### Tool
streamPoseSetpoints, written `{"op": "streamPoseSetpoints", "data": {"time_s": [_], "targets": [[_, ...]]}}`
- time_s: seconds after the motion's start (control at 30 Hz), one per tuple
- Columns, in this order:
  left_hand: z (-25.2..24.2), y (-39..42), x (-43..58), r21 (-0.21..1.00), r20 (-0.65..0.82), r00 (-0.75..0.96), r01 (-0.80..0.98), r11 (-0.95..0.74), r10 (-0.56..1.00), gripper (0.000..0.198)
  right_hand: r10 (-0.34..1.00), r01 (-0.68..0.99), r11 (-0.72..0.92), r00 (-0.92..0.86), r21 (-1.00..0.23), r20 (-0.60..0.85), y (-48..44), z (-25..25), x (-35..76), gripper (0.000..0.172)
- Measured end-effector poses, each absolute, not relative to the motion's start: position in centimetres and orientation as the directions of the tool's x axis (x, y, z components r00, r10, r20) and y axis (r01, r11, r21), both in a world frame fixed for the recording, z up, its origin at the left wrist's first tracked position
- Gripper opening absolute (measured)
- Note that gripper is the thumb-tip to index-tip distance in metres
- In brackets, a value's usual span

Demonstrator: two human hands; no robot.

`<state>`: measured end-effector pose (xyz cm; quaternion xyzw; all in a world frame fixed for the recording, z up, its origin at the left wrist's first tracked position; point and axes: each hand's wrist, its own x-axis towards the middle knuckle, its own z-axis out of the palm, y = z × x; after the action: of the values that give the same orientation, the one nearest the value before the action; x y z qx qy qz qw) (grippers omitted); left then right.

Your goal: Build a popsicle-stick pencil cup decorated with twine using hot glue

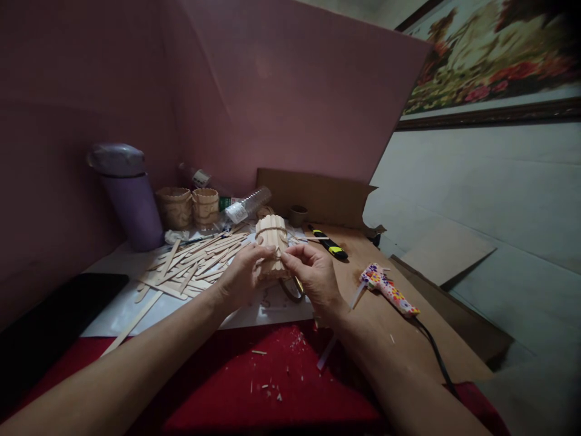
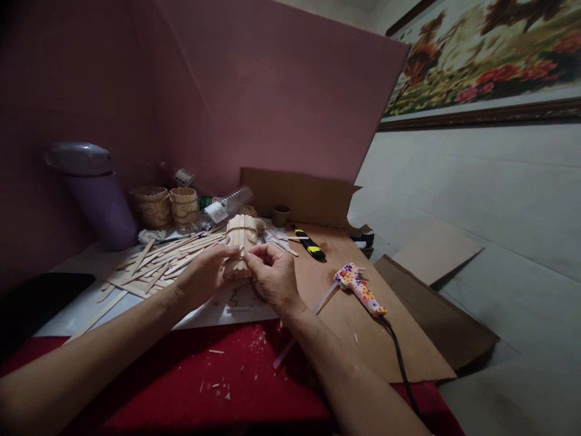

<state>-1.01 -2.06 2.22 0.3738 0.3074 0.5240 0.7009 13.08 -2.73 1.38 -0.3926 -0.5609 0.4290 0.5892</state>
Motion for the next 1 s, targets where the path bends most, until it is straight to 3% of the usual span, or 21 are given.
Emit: {"op": "streamPoseSetpoints", "data": {"time_s": [0.2, 0.43, 0.63, 1.0], "targets": [[2.63, -2.16, -0.74, 0.867, 0.018, 0.236, -0.488, 0.102, 0.972, 0.049, 0.938, -0.081, 0.347, 0.0, -0.934, 0.348, -2.38, 1.2, 13.1, 0.023], [2.4, -1.79, -0.77, 0.881, 0.098, 0.24, -0.473, 0.028, 0.966, 0.04, 0.921, -0.064, 0.387, 0.081, -0.92, 0.382, -2.43, 1.05, 13.1, 0.023], [2.22, -1.76, -0.94, 0.878, 0.107, 0.21, -0.479, 0.007, 0.972, 0.048, 0.881, 0.074, 0.447, 0.137, -0.892, 0.453, -2.31, 0.8, 13.13, 0.033], [1.77, -1.33, -0.83, 0.877, 0.192, 0.185, -0.473, -0.084, 0.964, 0.047, 0.898, 0.062, 0.424, 0.104, -0.904, 0.428, -2.63, 0.74, 12.57, 0.042]]}}
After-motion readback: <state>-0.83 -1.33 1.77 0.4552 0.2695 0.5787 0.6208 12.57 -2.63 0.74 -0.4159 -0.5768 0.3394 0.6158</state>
